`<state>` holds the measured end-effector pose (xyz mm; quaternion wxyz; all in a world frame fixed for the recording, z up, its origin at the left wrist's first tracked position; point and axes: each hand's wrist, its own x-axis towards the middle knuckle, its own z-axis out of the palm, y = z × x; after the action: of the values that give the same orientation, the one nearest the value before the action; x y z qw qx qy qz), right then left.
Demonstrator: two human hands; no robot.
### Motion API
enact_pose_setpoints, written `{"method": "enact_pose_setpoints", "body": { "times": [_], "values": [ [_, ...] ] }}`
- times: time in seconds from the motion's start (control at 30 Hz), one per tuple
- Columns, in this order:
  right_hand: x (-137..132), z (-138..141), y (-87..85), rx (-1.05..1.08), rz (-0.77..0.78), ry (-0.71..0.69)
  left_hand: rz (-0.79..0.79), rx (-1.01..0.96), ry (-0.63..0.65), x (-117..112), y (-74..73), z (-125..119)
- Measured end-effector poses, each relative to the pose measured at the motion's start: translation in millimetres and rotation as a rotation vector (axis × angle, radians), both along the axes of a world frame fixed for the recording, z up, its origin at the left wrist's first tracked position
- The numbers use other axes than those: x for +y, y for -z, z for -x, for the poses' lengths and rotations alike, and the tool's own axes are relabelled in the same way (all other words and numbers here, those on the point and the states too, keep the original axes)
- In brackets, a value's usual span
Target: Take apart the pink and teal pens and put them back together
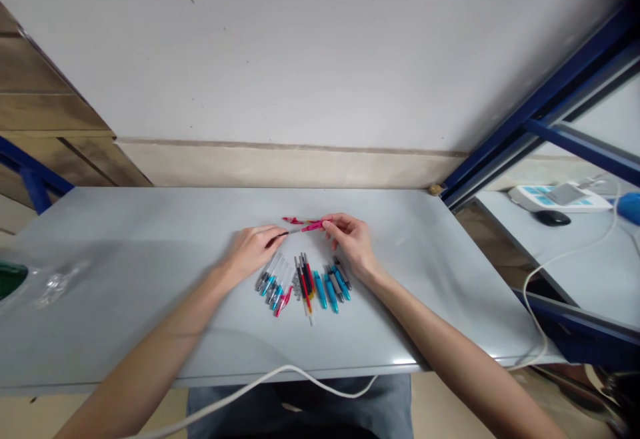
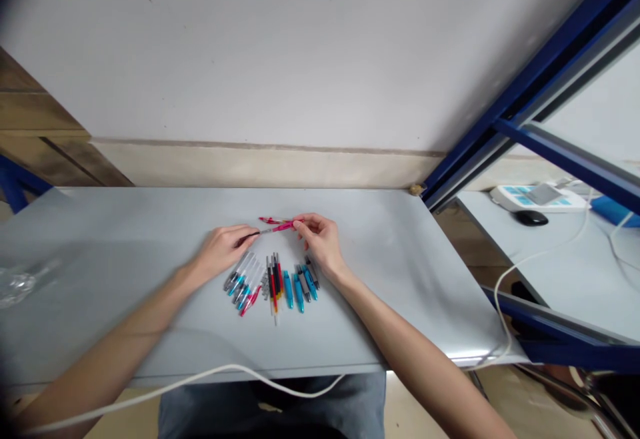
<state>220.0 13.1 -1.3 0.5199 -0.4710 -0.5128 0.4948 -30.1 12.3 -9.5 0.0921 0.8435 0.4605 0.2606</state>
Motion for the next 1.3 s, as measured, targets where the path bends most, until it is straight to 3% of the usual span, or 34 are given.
{"method": "enact_pose_setpoints", "body": {
  "times": [0.2, 0.43, 0.57, 0.7, 0.97, 1.07, 1.3],
  "values": [
    [-2.3, 2.8, 2.8, -0.073, -0.017, -0.024, 0.036, -0.072, 0.025, -0.7, 3.3, -2.5],
    [-13.7, 11.4, -0.6, -0.266, -0.275, -0.103, 0.044, -0.122, 0.175, -3.7, -4.9, -12.1],
    [-18.4, 9.4, -6.7, -0.316, -0.450, -0.062, 0.059, -0.096, 0.265, -5.0, -0.4, -12.8],
    [-20.7, 8.2, -9.1, -0.330, -0.550, -0.090, 0.042, -0.150, 0.257, -6.0, 4.6, -9.4],
    [-20.6, 11.7, 3.0, -0.541, -0.254, -0.058, -0.216, -0.077, 0.275, -12.0, -7.3, -21.2],
    [-17.4, 9.5, 0.0, -0.563, -0.294, -0.031, -0.194, -0.111, 0.205, -12.2, -8.0, -20.8],
    [-12.4, 1.9, -9.5, -0.520, -0.393, -0.212, -0.164, -0.176, 0.193, -7.3, -8.1, -16.5]
  ]
}}
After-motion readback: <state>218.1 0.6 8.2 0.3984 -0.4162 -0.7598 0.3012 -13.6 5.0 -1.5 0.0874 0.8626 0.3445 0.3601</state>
